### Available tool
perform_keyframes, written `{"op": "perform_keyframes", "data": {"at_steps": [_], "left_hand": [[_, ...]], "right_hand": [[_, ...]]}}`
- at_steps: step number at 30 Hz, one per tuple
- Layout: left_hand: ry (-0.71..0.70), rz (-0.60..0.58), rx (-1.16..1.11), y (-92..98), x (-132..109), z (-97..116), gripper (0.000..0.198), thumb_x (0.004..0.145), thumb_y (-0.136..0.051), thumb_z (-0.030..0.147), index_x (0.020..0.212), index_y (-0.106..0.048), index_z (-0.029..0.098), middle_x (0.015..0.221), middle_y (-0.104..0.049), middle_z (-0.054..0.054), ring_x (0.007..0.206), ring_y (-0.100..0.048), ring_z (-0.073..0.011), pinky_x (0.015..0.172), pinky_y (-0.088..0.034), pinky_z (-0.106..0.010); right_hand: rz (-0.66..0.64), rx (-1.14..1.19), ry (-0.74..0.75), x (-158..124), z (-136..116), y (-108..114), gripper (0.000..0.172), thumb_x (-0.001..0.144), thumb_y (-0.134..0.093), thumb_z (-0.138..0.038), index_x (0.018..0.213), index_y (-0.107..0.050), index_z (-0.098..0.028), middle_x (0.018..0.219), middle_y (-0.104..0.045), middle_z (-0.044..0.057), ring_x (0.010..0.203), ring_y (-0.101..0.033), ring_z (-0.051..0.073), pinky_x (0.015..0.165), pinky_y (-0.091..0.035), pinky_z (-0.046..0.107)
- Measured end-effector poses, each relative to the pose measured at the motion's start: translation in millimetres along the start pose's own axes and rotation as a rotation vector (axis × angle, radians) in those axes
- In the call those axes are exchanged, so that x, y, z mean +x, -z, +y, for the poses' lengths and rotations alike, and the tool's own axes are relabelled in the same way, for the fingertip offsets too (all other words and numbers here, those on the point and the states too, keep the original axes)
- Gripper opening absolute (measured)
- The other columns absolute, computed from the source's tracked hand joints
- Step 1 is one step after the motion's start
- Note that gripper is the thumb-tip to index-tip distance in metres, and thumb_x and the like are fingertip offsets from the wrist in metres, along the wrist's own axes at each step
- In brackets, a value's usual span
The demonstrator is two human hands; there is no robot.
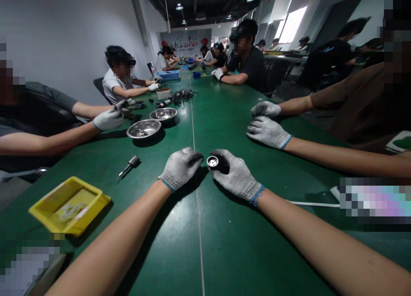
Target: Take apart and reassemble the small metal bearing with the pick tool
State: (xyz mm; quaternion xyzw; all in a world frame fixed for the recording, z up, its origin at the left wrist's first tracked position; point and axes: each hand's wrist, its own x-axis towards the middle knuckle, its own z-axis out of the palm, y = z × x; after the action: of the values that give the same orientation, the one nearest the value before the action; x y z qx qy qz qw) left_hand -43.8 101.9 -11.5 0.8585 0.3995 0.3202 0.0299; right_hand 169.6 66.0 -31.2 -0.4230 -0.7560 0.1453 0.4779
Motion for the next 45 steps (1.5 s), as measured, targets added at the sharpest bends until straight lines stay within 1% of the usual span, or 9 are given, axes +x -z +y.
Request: {"op": "perform_keyframes", "data": {"at_steps": [4,8,15,22,27,30,35,40,45], "left_hand": [[0.104,0.151,-0.202,12.1,6.8,10.7,0.014,0.095,-0.069,0.026,0.096,-0.081,0.018,0.089,-0.078,-0.005,0.083,-0.074,-0.0189,0.083,-0.059,-0.03],[0.154,0.053,-0.369,22.2,12.2,27.2,0.011,0.092,-0.07,0.023,0.094,-0.08,0.017,0.088,-0.079,-0.003,0.081,-0.074,-0.0175,0.079,-0.06,-0.028],[0.029,-0.033,-0.261,23.9,12.0,33.0,0.014,0.095,-0.068,0.023,0.097,-0.081,0.017,0.09,-0.078,-0.005,0.081,-0.074,-0.0173,0.081,-0.06,-0.03],[0.137,-0.105,-0.403,30.5,14.7,37.2,0.017,0.094,-0.065,0.024,0.093,-0.08,0.017,0.089,-0.078,-0.003,0.082,-0.074,-0.0174,0.084,-0.06,-0.03],[0.259,-0.044,-0.618,33.4,18.3,30.7,0.018,0.09,-0.067,0.03,0.092,-0.078,0.016,0.091,-0.08,-0.004,0.085,-0.074,-0.0189,0.085,-0.061,-0.032],[0.288,-0.075,-0.692,38.0,19.2,28.3,0.018,0.088,-0.069,0.032,0.09,-0.077,0.015,0.09,-0.081,-0.005,0.084,-0.074,-0.0189,0.083,-0.061,-0.032],[0.173,-0.16,-0.572,45.2,17.9,37.5,0.016,0.092,-0.068,0.029,0.09,-0.077,0.015,0.085,-0.078,-0.004,0.079,-0.072,-0.0175,0.076,-0.058,-0.029],[-0.086,-0.183,-0.173,42.5,16.3,45.7,0.018,0.099,-0.065,0.029,0.097,-0.078,0.016,0.087,-0.074,-0.005,0.078,-0.07,-0.0175,0.072,-0.054,-0.028],[-0.122,-0.246,0.137,39.8,16.7,48.8,0.024,0.104,-0.058,0.031,0.102,-0.079,0.02,0.091,-0.073,-0.005,0.08,-0.071,-0.0192,0.07,-0.053,-0.029]], "right_hand": [[-0.006,-0.014,0.02,0.2,-1.8,-0.1,0.032,0.084,-0.069,-0.026,0.116,-0.066,-0.023,0.102,-0.08,0.006,0.09,-0.078,0.024,0.082,-0.062,0.035],[-0.022,0.01,-0.008,1.2,-2.3,1.0,0.029,0.083,-0.069,-0.025,0.111,-0.065,-0.023,0.096,-0.08,0.005,0.085,-0.078,0.023,0.079,-0.062,0.035],[-0.051,0.063,-0.042,0.7,-1.5,1.0,0.035,0.077,-0.067,-0.02,0.112,-0.065,-0.022,0.094,-0.08,0.004,0.083,-0.078,0.022,0.077,-0.062,0.034],[-0.054,0.062,-0.02,0.8,-1.8,0.8,0.034,0.078,-0.068,-0.02,0.112,-0.065,-0.023,0.096,-0.08,0.004,0.085,-0.077,0.022,0.079,-0.062,0.034],[-0.029,0.043,0.035,-2.3,-0.6,1.0,0.032,0.081,-0.069,-0.022,0.112,-0.066,-0.023,0.1,-0.079,0.005,0.086,-0.076,0.022,0.081,-0.062,0.035],[-0.029,0.03,0.064,-4.8,1.1,1.4,0.037,0.078,-0.068,-0.016,0.115,-0.066,-0.023,0.104,-0.079,0.005,0.091,-0.076,0.022,0.084,-0.063,0.036],[0.024,0.022,0.082,-5.9,2.1,1.1,0.035,0.082,-0.069,-0.017,0.116,-0.066,-0.024,0.104,-0.079,0.005,0.09,-0.076,0.022,0.083,-0.064,0.036],[0.03,0.015,0.113,-5.0,0.4,0.8,0.029,0.087,-0.069,-0.021,0.115,-0.067,-0.023,0.101,-0.079,0.005,0.085,-0.076,0.021,0.079,-0.065,0.035],[0.02,0.005,0.092,-4.9,-1.0,1.7,0.031,0.084,-0.068,-0.018,0.114,-0.067,-0.023,0.101,-0.078,0.005,0.086,-0.075,0.021,0.079,-0.064,0.034]]}}
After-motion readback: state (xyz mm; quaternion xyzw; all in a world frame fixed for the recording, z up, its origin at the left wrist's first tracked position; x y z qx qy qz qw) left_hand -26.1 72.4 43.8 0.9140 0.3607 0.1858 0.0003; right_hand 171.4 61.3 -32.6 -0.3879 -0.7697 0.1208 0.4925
